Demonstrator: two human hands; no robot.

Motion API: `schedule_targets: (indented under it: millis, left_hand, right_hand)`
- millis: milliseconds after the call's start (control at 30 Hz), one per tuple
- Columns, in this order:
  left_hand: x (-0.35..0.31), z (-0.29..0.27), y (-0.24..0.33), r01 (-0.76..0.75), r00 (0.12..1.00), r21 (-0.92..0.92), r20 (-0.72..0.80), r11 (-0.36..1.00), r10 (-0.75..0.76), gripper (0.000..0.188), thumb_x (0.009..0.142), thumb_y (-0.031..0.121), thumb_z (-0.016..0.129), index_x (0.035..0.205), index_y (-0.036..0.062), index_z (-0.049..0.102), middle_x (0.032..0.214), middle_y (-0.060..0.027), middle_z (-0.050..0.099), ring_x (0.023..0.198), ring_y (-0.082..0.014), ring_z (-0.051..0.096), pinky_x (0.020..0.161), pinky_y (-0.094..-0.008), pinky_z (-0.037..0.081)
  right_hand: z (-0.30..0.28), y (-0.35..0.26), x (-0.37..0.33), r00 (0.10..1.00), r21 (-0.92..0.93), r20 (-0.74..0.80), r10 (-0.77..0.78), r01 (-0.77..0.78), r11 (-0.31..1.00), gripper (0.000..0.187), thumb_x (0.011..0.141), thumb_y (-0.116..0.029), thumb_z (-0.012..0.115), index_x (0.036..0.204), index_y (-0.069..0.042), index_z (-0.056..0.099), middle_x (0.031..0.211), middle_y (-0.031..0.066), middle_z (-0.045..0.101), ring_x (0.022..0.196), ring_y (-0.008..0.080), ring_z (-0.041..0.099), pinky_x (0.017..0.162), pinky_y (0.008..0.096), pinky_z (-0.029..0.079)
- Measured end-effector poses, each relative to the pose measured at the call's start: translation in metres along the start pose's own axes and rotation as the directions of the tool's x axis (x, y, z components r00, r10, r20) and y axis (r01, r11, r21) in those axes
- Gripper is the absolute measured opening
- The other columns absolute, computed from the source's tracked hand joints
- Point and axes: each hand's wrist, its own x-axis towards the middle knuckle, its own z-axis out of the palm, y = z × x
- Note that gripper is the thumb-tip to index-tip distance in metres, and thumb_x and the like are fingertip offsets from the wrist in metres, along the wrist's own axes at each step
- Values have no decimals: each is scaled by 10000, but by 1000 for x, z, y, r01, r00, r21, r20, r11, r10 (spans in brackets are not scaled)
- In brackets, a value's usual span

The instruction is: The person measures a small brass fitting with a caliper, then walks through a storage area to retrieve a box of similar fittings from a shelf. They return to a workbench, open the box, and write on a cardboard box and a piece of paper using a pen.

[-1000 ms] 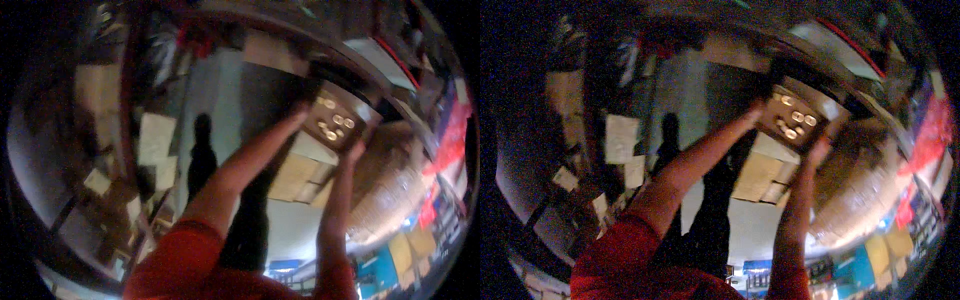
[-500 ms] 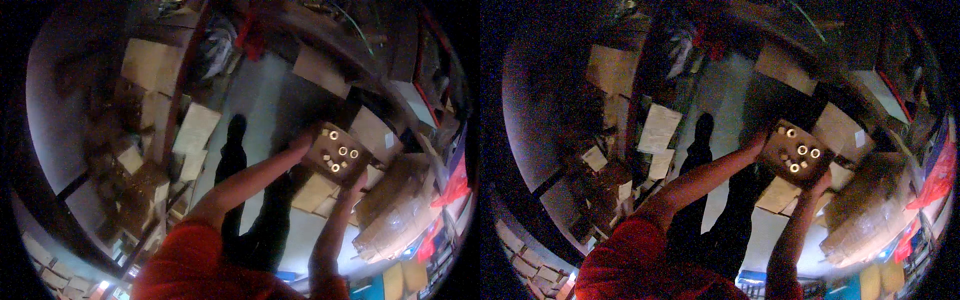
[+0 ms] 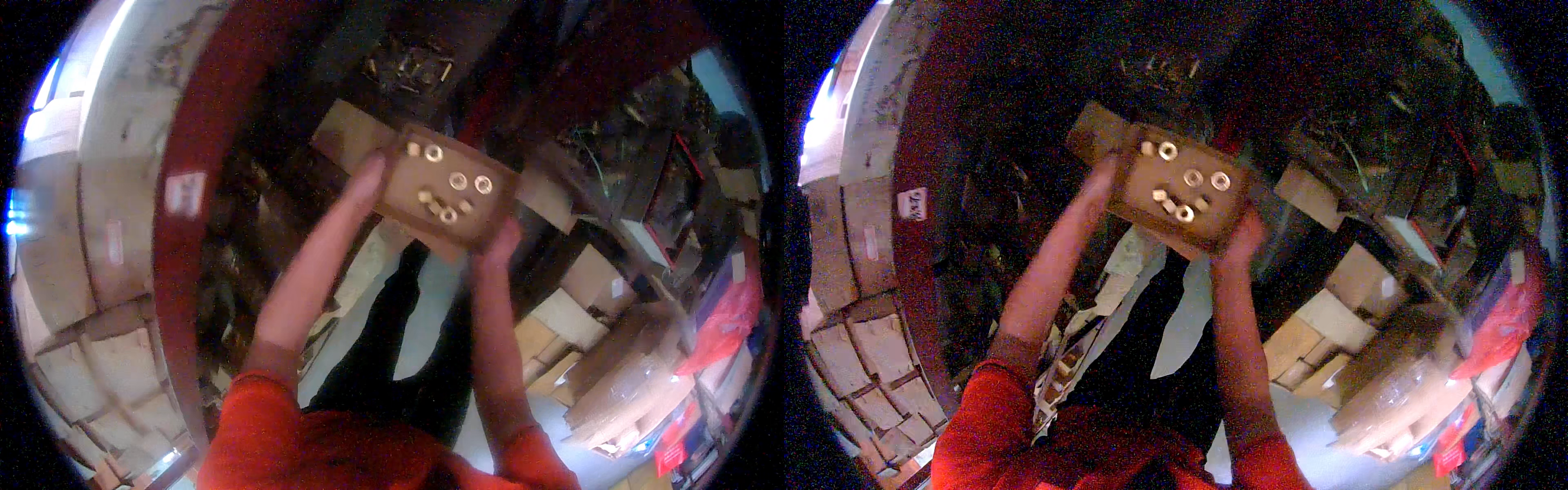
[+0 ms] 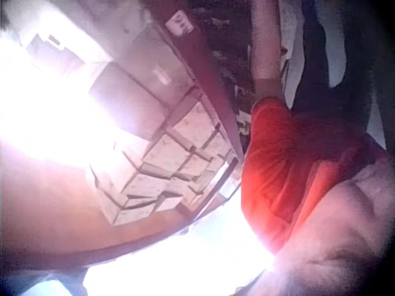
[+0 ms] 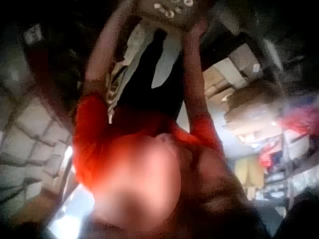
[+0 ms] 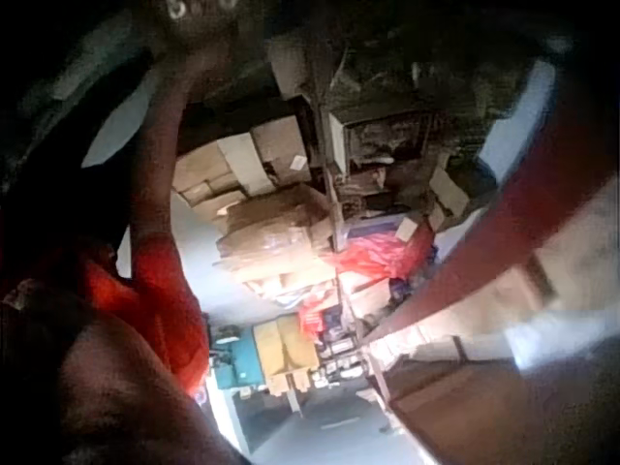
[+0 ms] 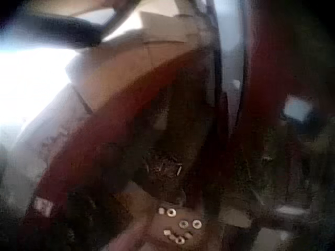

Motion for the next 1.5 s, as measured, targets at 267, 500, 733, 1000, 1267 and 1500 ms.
schedule_targets:
  millis: [267,500,733,1000,1267,1500]
  left_hand:
    - [52,-110,78,-324,937,-105,-172,940,304,449,902,408,410,1085,26,559,1011,-75,576,915,-188,525,796,-349,426]
    - [-22,-172,70,-343,913,-139,-284,929,294,437,902,396,413,1122,39,536,1060,-74,555,958,-201,509,828,-355,412]
    - [-45,-191,57,-369,893,-179,-342,912,294,430,902,383,417,1159,51,513,1110,-73,534,1000,-213,494,861,-361,399]
    - [-51,-191,56,-430,863,-196,-375,881,337,431,902,369,421,1201,65,486,1166,-72,510,1049,-228,476,898,-368,383]
    - [-30,-172,35,-436,876,-359,-380,825,297,439,903,355,425,1243,79,460,1223,-71,486,1098,-243,458,935,-375,367]
    - [9,-119,13,-548,815,-521,-510,654,277,453,903,342,429,1279,91,437,1272,-70,465,1141,-256,442,967,-381,354]
  right_hand:
    - [173,31,30,988,257,-50,147,-130,958,220,835,-177,520,927,-6,624,906,78,629,795,196,590,699,325,479]
    - [195,58,10,1000,210,0,28,-27,977,234,824,-109,477,950,20,626,902,63,630,761,171,577,677,314,471]
    - [223,44,-37,986,238,123,114,-141,961,295,830,-117,458,1083,-6,563,976,66,591,870,189,556,758,332,468]
    - [197,56,-15,870,-272,370,-325,436,858,343,754,-16,509,1089,24,572,1017,75,626,922,189,575,854,296,436]
    - [221,-36,15,647,-57,686,-332,502,863,409,711,44,468,1098,-1,592,1114,91,599,1015,177,544,919,279,390]
    - [231,-20,-1,677,-162,721,-151,376,913,402,708,-24,560,1109,-24,593,1041,66,619,934,141,563,841,266,438]
